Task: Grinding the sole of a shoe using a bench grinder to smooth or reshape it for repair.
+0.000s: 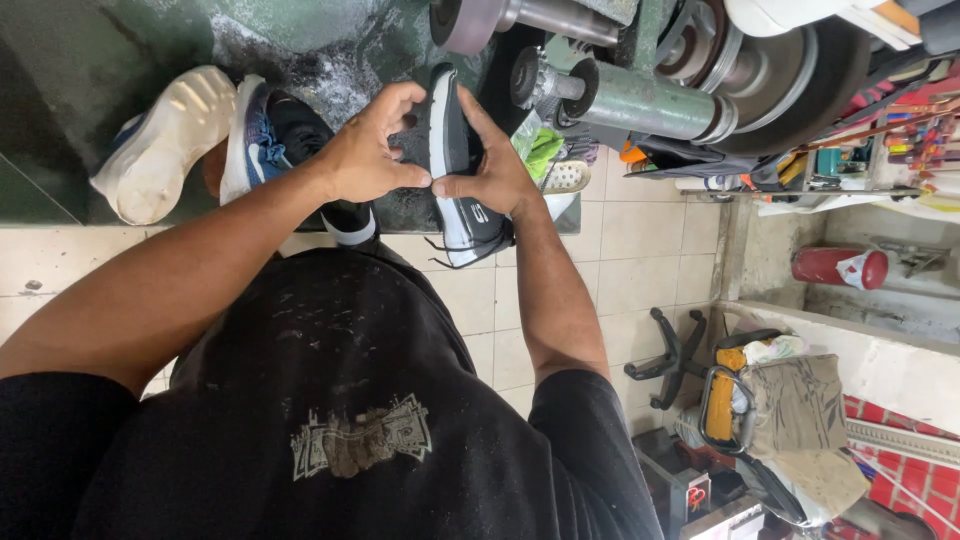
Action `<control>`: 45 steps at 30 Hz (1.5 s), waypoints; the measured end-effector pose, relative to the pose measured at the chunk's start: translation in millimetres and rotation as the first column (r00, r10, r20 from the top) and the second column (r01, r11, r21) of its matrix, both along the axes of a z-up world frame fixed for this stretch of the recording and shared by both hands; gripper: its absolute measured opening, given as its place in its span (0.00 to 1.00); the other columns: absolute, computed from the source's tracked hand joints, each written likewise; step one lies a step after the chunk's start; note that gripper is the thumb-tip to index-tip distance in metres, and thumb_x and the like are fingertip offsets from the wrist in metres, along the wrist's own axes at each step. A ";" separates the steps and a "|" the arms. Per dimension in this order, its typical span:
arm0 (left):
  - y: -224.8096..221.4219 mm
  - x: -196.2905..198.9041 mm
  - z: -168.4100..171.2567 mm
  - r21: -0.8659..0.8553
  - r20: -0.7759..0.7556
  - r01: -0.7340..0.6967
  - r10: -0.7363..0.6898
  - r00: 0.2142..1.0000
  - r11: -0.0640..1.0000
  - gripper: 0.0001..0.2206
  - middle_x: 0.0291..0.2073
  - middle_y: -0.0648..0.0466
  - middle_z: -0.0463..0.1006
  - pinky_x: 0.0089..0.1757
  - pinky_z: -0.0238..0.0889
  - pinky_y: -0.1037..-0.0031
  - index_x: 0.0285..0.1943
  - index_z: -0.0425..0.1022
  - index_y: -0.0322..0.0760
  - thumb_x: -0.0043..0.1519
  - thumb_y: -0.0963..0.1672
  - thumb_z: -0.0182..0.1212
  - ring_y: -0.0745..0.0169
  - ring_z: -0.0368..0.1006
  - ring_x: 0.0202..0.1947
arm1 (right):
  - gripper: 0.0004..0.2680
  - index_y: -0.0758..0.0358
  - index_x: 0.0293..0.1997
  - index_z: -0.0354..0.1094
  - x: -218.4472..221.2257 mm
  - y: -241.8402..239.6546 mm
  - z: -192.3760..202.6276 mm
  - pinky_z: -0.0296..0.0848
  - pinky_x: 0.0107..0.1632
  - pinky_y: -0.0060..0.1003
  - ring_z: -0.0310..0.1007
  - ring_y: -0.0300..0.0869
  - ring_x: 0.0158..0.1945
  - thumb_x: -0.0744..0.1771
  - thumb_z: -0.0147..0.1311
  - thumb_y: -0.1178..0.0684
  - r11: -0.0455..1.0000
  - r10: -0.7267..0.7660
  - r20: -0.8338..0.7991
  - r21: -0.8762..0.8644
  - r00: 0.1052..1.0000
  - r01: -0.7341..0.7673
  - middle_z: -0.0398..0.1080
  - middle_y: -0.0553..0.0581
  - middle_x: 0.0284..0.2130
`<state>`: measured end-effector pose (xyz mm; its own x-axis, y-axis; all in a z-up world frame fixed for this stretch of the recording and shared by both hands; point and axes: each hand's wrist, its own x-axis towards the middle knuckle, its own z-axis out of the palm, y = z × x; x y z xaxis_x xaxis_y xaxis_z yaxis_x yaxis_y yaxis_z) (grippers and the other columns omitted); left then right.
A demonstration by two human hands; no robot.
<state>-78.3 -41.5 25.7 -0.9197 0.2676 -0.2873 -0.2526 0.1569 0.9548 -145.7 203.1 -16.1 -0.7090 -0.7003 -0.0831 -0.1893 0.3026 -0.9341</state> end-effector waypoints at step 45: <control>23.7 -10.4 16.8 -0.066 -0.088 -0.096 0.090 0.992 0.993 0.41 0.74 0.43 0.57 0.55 0.67 0.51 0.75 0.50 0.45 0.56 0.48 0.74 0.41 0.60 0.70 | 0.36 0.55 0.79 0.43 -35.1 9.8 41.2 0.61 0.73 0.47 0.60 0.51 0.72 0.63 0.66 0.51 0.967 0.207 0.304 -0.208 0.930 -0.147 0.55 0.62 0.72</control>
